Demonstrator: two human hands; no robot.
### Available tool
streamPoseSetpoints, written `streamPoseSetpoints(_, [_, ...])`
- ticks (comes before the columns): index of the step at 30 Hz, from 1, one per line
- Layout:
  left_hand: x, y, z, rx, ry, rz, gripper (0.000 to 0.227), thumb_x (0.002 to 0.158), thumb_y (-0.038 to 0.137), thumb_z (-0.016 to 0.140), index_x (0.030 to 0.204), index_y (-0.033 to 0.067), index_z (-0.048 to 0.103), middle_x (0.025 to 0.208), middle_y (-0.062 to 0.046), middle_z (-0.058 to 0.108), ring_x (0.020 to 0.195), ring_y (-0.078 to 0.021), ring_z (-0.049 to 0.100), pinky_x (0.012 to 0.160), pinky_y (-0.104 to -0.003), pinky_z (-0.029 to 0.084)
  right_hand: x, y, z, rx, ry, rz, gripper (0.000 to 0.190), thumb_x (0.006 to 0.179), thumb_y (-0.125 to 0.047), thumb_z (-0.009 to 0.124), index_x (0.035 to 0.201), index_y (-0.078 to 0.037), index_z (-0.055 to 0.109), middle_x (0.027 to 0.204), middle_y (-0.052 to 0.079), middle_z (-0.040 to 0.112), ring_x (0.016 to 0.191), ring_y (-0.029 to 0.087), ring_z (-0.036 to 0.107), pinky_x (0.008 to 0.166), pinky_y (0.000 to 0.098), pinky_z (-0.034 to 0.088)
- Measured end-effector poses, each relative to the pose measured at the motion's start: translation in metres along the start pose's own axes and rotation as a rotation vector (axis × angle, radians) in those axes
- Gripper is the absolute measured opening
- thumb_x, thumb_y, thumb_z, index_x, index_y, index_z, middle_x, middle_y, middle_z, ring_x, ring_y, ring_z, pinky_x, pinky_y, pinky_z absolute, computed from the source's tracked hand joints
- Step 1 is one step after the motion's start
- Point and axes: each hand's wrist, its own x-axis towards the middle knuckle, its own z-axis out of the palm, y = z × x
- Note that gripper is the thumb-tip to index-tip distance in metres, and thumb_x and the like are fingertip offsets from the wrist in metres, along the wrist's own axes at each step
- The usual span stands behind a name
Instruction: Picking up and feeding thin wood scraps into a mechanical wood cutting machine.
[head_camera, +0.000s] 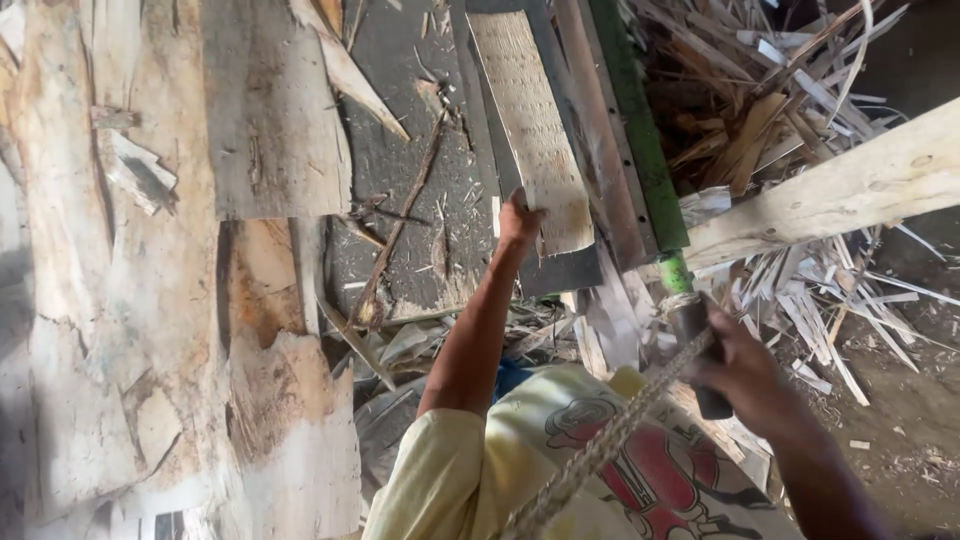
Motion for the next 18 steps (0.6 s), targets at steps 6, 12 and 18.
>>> streamPoseSetpoints(6, [0.007, 0.019, 0.0, 0.06, -0.04, -0.049, 0.036, 0.079, 0.009, 0.083, 0.11, 0.0023, 0.065, 0.096, -0.016, 0.078, 0.086, -0.0233, 0.076, 0.076, -0.037, 0.06, 0.007, -0.008, 0.031, -0.337, 0.075, -0.005, 0.068, 0.084, -0.026, 0.072, 0.141, -0.006, 0.04, 0.105, 0.021, 0.07, 0.087, 0.028, 0.074, 0.072, 0.0428, 0.062])
streamPoseSetpoints(12, [0.021, 0.021, 0.006, -0.021, -0.036, -0.117, 0.068, 0.078, 0.001, 0.081, 0.137, 0.0023, 0.048, 0.108, -0.015, 0.072, 0.091, -0.0227, 0.073, 0.08, -0.034, 0.064, 0.034, 0.031, 0.037, -0.493, 0.152, 0.024, 0.053, 0.091, -0.026, 0.068, 0.135, -0.004, 0.048, 0.079, 0.021, 0.072, 0.054, 0.026, 0.068, 0.047, 0.0373, 0.054])
streamPoseSetpoints(18, [0.038, 0.014, 0.011, 0.014, -0.044, -0.043, 0.049, 0.077, 0.005, 0.081, 0.122, 0.002, 0.064, 0.104, -0.017, 0.079, 0.094, -0.0235, 0.077, 0.084, -0.035, 0.061, 0.021, 0.0, 0.043, -0.451, 0.143, 0.101, 0.062, 0.088, -0.025, 0.072, 0.139, -0.005, 0.042, 0.079, 0.019, 0.067, 0.051, 0.023, 0.062, 0.041, 0.0365, 0.048])
